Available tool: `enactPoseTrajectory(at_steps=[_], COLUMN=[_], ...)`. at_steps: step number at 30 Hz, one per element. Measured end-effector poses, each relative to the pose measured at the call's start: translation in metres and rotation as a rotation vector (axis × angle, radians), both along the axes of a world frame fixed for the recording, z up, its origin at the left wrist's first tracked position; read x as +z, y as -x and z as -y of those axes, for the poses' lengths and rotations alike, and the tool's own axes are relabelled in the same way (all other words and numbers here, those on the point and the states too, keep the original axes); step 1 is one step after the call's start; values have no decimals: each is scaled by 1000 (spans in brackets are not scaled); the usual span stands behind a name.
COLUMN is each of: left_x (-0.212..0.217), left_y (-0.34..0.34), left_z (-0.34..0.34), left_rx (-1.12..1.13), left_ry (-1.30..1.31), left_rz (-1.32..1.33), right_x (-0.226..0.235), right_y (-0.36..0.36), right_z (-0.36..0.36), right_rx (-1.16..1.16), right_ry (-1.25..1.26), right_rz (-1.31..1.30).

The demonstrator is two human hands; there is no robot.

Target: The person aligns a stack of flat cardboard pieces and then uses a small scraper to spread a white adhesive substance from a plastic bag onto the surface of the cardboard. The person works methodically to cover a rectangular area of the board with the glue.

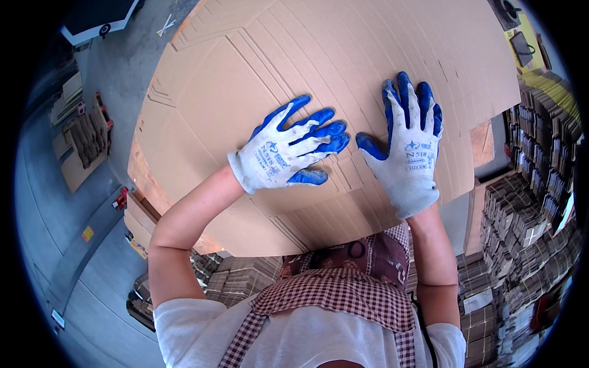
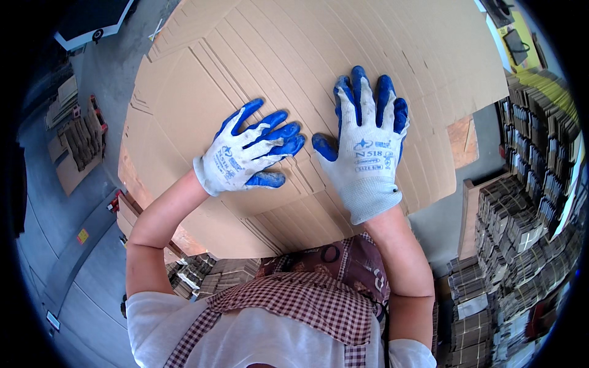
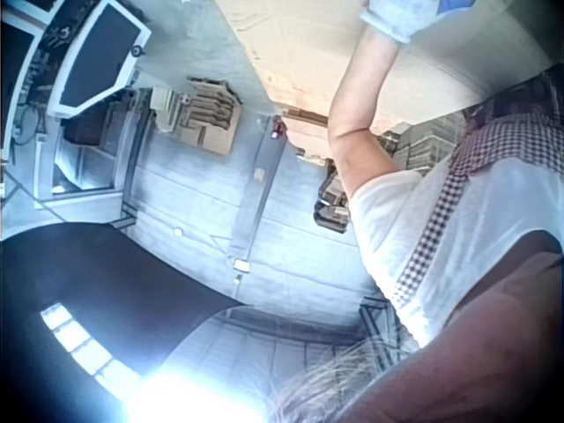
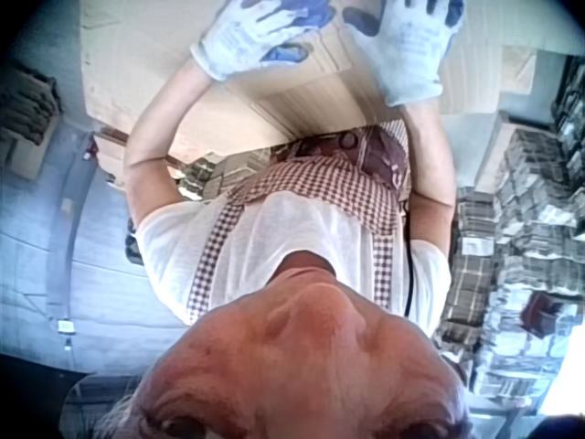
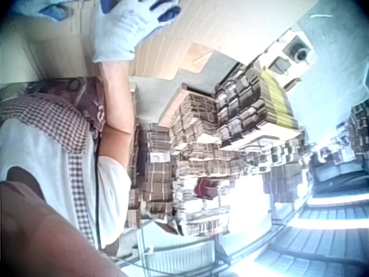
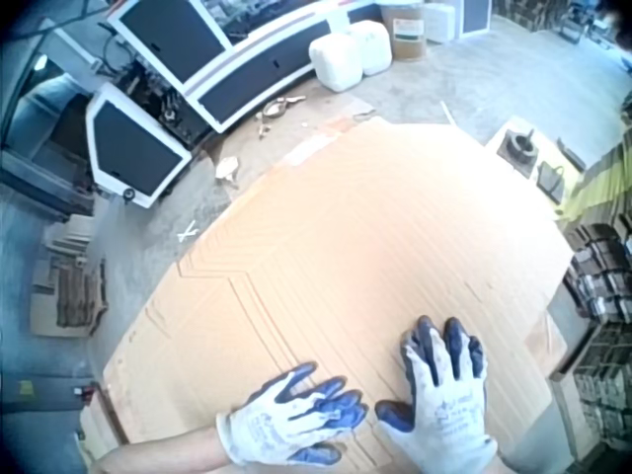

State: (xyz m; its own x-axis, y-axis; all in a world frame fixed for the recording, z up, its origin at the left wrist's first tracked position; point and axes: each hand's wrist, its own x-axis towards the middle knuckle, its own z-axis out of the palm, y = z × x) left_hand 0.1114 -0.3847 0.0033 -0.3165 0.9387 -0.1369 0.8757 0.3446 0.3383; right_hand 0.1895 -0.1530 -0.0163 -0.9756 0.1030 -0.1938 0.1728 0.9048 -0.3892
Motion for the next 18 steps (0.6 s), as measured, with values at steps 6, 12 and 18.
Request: enactPoseTrajectory(at_steps=[6, 12, 18], left_x=[-1, -3, -12], left_y=[1, -6, -3], left_z=[2, 16, 29], left_rx=[-17, 17, -25], left_ry=[-2, -103, -294], left_rz=[-40, -145, -165], right_x=[-2, 0, 12], right_y=[1, 0, -7], right_z=[2, 1, 21], right_rx=[-3, -2, 29], right_ry=[11, 33, 131], right_rz=[-25, -62, -117])
